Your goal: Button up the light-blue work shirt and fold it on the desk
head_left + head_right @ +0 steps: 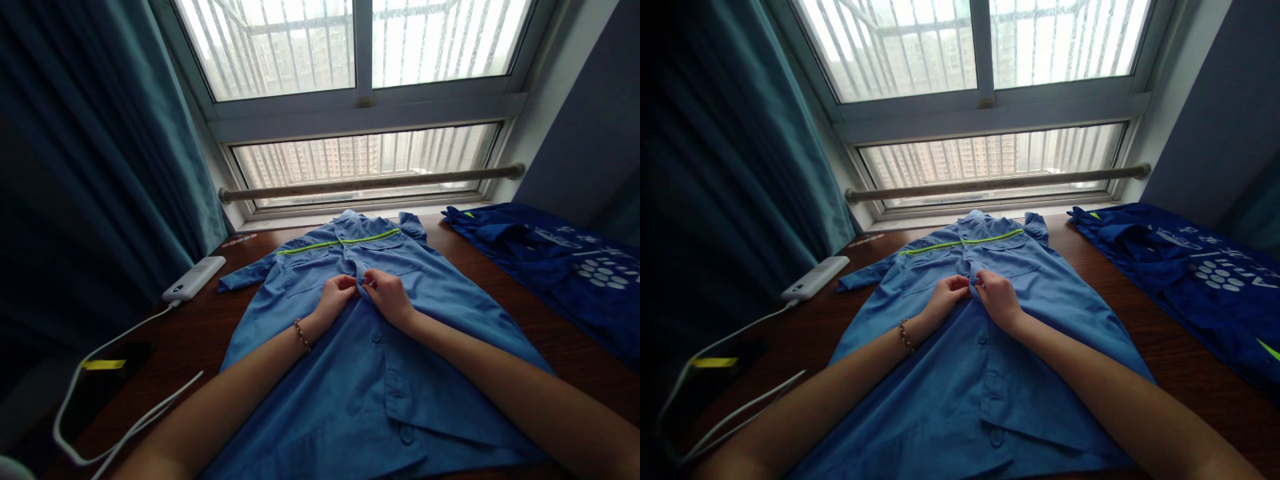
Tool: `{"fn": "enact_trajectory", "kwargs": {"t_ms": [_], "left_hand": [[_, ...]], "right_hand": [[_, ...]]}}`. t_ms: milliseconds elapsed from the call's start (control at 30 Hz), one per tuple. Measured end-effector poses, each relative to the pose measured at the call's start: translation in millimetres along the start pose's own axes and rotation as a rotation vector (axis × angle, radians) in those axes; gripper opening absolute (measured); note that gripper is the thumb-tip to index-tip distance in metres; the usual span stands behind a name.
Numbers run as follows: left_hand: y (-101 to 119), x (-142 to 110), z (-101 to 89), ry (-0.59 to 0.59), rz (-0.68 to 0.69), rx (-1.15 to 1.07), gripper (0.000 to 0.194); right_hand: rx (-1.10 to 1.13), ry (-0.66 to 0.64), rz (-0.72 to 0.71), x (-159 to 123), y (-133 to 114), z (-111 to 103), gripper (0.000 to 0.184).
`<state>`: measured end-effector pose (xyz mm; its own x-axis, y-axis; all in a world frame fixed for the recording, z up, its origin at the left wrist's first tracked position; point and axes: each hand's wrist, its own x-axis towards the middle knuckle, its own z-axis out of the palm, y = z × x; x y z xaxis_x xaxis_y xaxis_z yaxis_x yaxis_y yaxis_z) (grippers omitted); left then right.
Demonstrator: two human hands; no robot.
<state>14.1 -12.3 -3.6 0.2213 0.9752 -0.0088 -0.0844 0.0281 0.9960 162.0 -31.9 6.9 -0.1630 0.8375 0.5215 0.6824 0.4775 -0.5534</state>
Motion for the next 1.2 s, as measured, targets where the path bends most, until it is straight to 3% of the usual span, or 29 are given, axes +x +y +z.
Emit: {"fn": "enact_trajectory", "kwargs": {"t_ms": [100, 300, 533, 733, 833, 1000, 1200], "left_hand": [[3, 5, 1.4, -0.03, 0.006, -0.027, 0.017], [6, 8, 3.2, -0.04, 0.112, 0.165, 0.027], [-1, 3, 0.3, -0.002, 0.027, -0.112, 0.028], [-2, 2, -0.8, -0.012, 0.056, -0.154, 0.034], [-3, 2, -1.5, -0.05, 0.099, -0.115, 0.034], [-4, 2, -0.9, -0.116, 0.193, 0.02, 0.034], [-4, 1, -0.8, -0.216, 0.272, 0.135, 0.03]], "right_hand": [[-0.008, 0.013, -0.001, 3, 5, 1, 0.012], [0.107, 0.014, 0.054, 4, 5, 7, 0.007], [0.132, 0.061, 0.03, 0, -3, 5, 0.005], [0.215, 0.064, 0.069, 1, -5, 4, 0.01], [0.344, 0.034, 0.167, 3, -1, 5, 0.016], [0.67, -0.159, 0.466, 11, 9, 4, 0.023], [0.728, -0.348, 0.694, 19, 12, -1, 0.022]]}}
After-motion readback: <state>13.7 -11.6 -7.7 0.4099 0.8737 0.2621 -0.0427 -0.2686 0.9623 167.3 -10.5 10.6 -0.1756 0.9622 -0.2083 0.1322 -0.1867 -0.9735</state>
